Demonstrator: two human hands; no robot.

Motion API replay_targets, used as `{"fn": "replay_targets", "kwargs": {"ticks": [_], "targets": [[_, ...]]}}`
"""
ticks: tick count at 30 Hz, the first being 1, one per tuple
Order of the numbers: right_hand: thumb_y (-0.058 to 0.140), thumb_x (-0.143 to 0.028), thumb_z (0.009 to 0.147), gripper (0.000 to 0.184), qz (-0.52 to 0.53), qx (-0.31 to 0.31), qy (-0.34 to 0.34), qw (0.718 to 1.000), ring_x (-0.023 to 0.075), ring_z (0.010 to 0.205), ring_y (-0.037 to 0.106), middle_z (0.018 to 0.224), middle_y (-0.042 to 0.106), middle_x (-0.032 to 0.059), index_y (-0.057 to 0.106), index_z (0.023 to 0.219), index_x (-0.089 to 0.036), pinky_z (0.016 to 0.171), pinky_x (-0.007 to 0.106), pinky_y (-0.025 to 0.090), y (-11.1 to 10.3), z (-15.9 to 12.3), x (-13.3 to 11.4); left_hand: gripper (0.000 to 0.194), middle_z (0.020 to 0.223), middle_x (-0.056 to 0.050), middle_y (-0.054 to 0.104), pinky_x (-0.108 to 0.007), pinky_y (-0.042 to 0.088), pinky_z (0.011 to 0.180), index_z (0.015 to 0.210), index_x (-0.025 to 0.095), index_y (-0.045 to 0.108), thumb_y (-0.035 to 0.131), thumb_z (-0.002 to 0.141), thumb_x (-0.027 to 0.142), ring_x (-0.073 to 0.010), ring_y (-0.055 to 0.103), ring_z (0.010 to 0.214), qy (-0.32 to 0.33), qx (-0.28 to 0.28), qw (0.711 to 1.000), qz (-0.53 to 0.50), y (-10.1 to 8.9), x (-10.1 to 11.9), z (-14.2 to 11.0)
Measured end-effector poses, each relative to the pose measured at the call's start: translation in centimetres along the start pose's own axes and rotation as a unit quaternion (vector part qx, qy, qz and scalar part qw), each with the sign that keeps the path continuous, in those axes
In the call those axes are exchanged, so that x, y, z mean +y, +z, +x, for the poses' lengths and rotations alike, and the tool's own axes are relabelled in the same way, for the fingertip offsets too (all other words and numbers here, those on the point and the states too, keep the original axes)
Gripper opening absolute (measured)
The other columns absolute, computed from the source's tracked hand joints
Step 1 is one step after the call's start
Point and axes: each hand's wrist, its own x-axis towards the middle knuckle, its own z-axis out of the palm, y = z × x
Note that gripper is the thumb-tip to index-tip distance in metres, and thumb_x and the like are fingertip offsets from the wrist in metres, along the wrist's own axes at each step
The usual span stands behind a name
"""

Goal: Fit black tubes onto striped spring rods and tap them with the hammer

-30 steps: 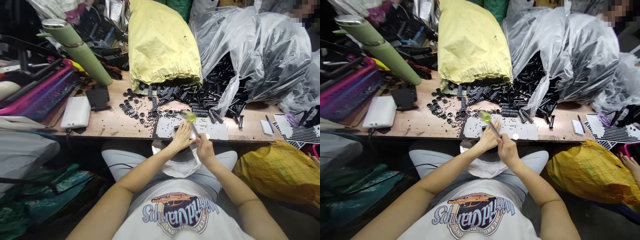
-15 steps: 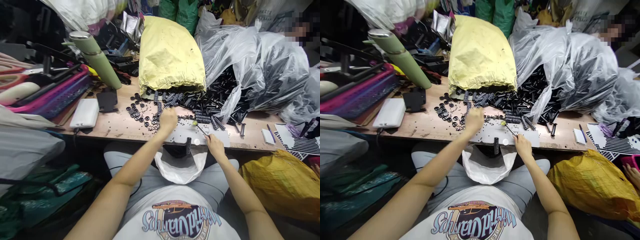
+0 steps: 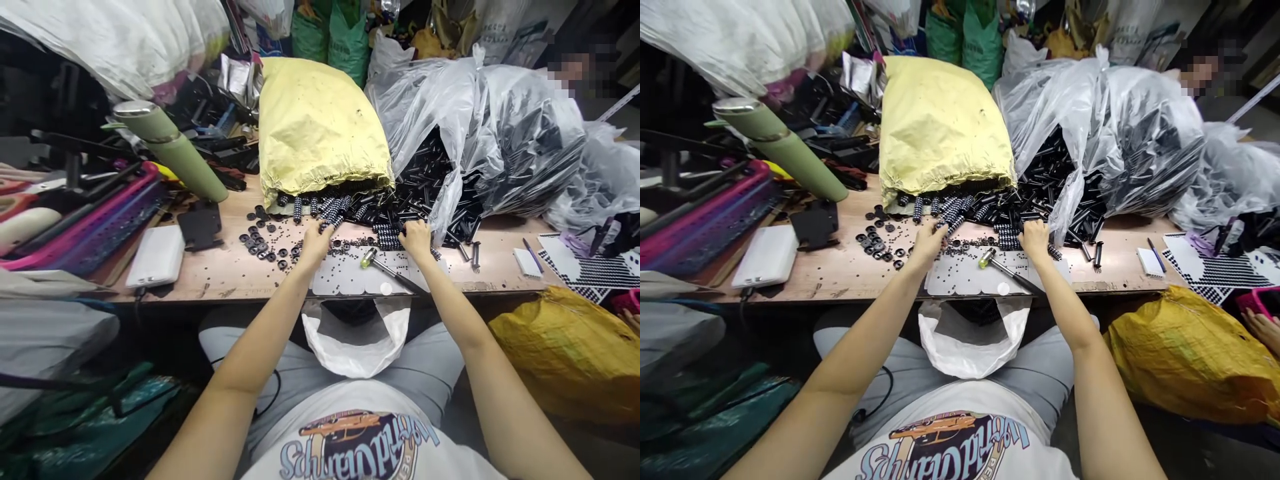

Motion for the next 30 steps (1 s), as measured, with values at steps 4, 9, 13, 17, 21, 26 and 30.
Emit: {"fn": "replay_targets", "kwargs": {"ticks": [4,9,13,17,21,26,30], "targets": [[0.053,-0.021,0.079,0.019,0.061,0.066,0.032,0.995,0.0281,0.097,0.053,0.098,0.068,0.0128,0.063,0.094,-0.014,0.086,0.039,0.034,-0.1,-1.9,-0.9,0.021,0.069,0.001,0.057,-0.02,0.036,0.044,0.084,0.015,0.055,0.065,0.08,0.033,-0.0066,0.048,0.046,-0.107,-0.075,0.963,-0.237,2.5,1.1,-3.5],[0.05,-0.02,0.079,0.017,0.172,0.136,0.035,0.975,0.0232,0.095,0.06,0.098,0.069,0.0094,0.061,0.092,-0.017,0.089,0.035,0.038,-0.8,-4.6,-0.2,0.019,0.071,0.0,0.059,-0.021,0.04,0.046,0.083,0.015,0.057,0.063,0.078,0.032,-0.0087,0.052,0.05,-0.087,-0.085,0.97,-0.211,4.4,1.7,-5.9],[0.056,-0.024,0.076,0.01,0.228,0.121,-0.027,0.966,0.0232,0.1,0.06,0.097,0.07,0.0067,0.062,0.084,-0.021,0.096,0.038,0.038,-2.1,-6.0,0.7,0.024,0.107,-0.011,0.065,-0.031,0.051,0.081,0.101,0.016,0.064,0.06,0.082,0.03,-0.0206,0.062,0.098,0.163,-0.01,0.987,-0.001,4.0,2.4,-6.0],[0.06,-0.026,0.075,0.007,0.311,0.044,-0.157,0.936,0.0213,0.097,0.062,0.093,0.071,0.0029,0.063,0.081,-0.023,0.096,0.039,0.041,-3.8,-6.3,0.2,0.029,0.115,-0.01,0.066,-0.035,0.048,0.091,0.106,0.019,0.068,0.064,0.08,0.031,-0.0238,0.06,0.107,0.284,-0.139,0.942,0.11,3.1,3.5,-5.1],[0.055,-0.023,0.078,0.013,0.35,0.034,-0.178,0.919,0.0215,0.104,0.06,0.104,0.07,0.0055,0.064,0.088,-0.023,0.096,0.041,0.044,-4.6,-6.5,-1.7,0.017,0.071,-0.002,0.067,-0.026,0.047,0.063,0.075,0.017,0.069,0.072,0.07,0.033,-0.0173,0.061,0.067,0.151,-0.255,0.955,0.016,3.1,3.7,-4.9],[0.075,-0.037,0.065,0.078,0.274,0.017,-0.207,0.939,0.0314,0.132,0.041,0.143,0.045,0.0154,0.045,0.135,-0.018,0.109,0.051,0.033,-4.3,-8.3,-5.2,0.031,0.054,0.002,0.055,-0.02,0.034,0.044,0.065,0.014,0.061,0.079,0.059,0.039,-0.0087,0.044,0.047,-0.049,-0.176,0.967,-0.18,3.6,3.4,-6.4],[0.076,-0.029,0.061,0.097,0.267,-0.006,-0.156,0.951,0.0343,0.136,0.035,0.144,0.038,0.0192,0.029,0.144,-0.015,0.113,0.054,0.029,-4.0,-9.3,-6.9,0.036,0.064,0.001,0.058,-0.019,0.036,0.045,0.077,0.015,0.064,0.075,0.065,0.046,-0.0085,0.047,0.051,-0.039,-0.152,0.964,-0.214,3.6,3.4,-7.3]]}}
